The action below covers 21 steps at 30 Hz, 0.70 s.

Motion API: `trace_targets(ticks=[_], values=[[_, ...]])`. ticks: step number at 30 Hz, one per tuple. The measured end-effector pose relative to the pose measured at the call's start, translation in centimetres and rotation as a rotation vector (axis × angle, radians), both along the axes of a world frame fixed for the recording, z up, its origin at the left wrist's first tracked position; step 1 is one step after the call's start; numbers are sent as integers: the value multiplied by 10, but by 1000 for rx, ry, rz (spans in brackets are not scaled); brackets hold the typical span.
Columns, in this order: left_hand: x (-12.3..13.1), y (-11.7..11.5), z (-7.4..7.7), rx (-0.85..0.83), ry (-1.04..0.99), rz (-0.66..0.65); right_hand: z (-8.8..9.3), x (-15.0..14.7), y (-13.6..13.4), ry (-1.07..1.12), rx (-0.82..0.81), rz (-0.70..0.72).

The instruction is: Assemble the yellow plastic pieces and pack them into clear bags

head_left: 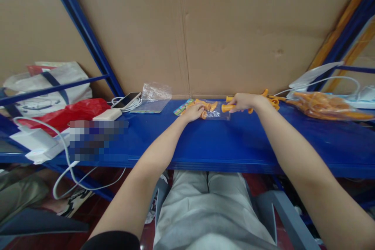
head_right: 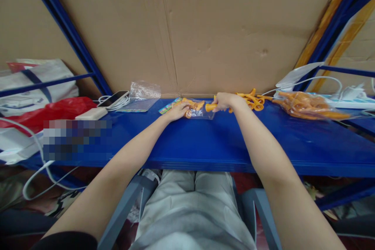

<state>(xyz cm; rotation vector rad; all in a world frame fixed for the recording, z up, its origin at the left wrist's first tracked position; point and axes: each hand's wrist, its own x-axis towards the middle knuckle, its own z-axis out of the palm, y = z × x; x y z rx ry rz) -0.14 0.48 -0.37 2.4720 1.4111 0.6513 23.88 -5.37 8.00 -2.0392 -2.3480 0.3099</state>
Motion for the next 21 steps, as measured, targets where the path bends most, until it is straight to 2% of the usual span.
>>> trace_targets(ticks=[4, 7, 12, 16, 21], values=[[-2, -6, 7, 13, -38, 286, -14, -12, 8, 127, -1, 107], [-8, -1, 8, -16, -105, 391, -21, -12, 17, 251, 39, 191], [-18, 14, 4, -98, -174, 362, -35, -12, 27, 432, 104, 228], [-22, 21, 2, -92, -162, 341, -48, -11, 33, 623, 83, 248], [-23, 27, -6, -79, -232, 286, -57, -16, 33, 762, 99, 156]])
